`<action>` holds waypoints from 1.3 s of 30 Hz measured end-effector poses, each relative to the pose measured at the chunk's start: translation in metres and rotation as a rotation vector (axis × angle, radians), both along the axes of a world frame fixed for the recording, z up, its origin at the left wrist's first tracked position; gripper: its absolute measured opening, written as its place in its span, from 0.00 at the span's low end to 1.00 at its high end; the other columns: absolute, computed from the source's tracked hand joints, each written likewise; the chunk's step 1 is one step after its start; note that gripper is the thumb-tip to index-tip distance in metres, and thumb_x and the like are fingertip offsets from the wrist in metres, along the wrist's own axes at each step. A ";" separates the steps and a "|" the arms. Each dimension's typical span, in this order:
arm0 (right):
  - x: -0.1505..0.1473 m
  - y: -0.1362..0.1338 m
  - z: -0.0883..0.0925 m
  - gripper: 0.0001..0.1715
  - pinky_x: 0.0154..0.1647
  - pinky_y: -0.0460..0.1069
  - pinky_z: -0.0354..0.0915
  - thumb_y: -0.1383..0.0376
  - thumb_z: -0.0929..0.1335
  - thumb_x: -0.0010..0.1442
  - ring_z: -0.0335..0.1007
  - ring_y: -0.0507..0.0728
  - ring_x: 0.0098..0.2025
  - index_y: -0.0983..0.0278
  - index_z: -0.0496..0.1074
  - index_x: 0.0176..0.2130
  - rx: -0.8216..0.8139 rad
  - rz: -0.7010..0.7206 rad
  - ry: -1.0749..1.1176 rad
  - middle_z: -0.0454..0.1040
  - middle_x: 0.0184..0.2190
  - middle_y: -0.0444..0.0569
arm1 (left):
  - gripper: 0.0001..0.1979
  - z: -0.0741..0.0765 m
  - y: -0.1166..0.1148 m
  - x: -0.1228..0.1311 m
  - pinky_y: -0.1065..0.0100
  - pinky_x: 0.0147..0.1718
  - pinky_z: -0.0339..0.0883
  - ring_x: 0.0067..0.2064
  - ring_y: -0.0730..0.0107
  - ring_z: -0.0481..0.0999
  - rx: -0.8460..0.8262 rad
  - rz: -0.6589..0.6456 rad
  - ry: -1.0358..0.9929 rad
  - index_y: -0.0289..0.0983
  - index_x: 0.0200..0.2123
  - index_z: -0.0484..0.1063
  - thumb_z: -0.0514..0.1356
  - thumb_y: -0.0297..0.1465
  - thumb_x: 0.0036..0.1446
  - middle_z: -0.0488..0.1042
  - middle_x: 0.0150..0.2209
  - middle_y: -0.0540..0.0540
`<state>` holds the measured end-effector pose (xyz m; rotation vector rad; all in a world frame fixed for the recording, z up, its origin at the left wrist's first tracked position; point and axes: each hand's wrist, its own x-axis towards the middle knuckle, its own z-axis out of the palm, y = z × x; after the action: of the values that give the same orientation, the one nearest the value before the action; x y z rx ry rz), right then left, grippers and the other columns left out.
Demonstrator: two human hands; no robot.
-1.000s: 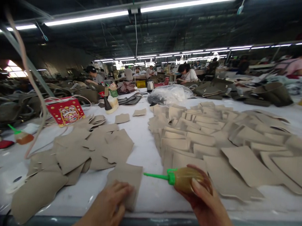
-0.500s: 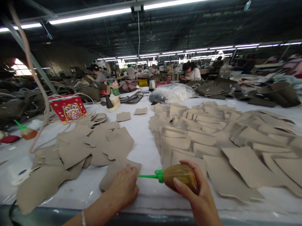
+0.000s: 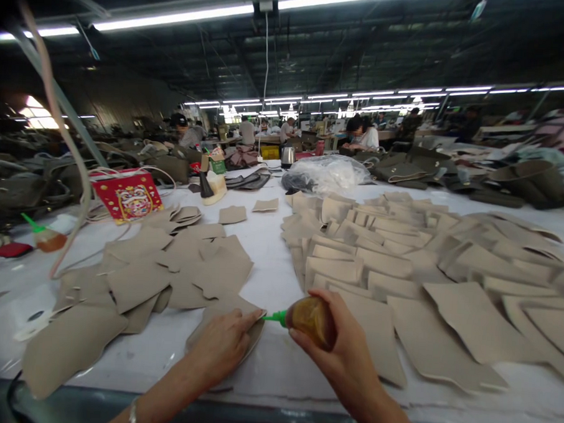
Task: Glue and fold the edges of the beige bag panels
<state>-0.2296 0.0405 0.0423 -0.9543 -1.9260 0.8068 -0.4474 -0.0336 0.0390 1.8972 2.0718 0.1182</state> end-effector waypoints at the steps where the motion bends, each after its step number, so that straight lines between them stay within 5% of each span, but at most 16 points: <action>1: -0.001 0.002 0.000 0.26 0.46 0.54 0.65 0.56 0.72 0.55 0.70 0.62 0.46 0.57 0.63 0.50 0.032 0.008 -0.022 0.70 0.46 0.49 | 0.30 0.000 0.000 0.000 0.58 0.46 0.67 0.44 0.57 0.76 -0.002 0.002 0.001 0.47 0.61 0.62 0.46 0.25 0.56 0.75 0.44 0.42; 14: -0.004 0.003 0.001 0.24 0.46 0.52 0.64 0.58 0.71 0.58 0.69 0.60 0.47 0.55 0.61 0.51 0.176 0.044 -0.139 0.69 0.46 0.48 | 0.28 -0.002 0.000 0.002 0.55 0.40 0.69 0.40 0.53 0.77 -0.006 0.027 0.022 0.48 0.60 0.62 0.46 0.27 0.56 0.73 0.40 0.41; 30: 0.004 0.007 -0.011 0.27 0.44 0.52 0.65 0.53 0.71 0.55 0.70 0.60 0.43 0.58 0.62 0.50 -0.173 0.055 -0.064 0.71 0.43 0.47 | 0.26 -0.005 -0.005 -0.002 0.61 0.42 0.68 0.42 0.58 0.75 0.003 -0.016 -0.060 0.46 0.62 0.60 0.45 0.31 0.61 0.70 0.41 0.42; 39: 0.007 0.006 -0.016 0.26 0.43 0.53 0.65 0.53 0.71 0.55 0.69 0.60 0.42 0.58 0.62 0.49 -0.155 0.027 -0.046 0.70 0.42 0.47 | 0.27 -0.002 -0.007 -0.004 0.61 0.43 0.67 0.42 0.59 0.74 -0.011 -0.019 -0.076 0.44 0.62 0.60 0.45 0.31 0.60 0.69 0.42 0.42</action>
<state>-0.2228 0.0461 0.0266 -1.0488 -1.9415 0.9687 -0.4512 -0.0410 0.0370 1.8762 2.0000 0.1721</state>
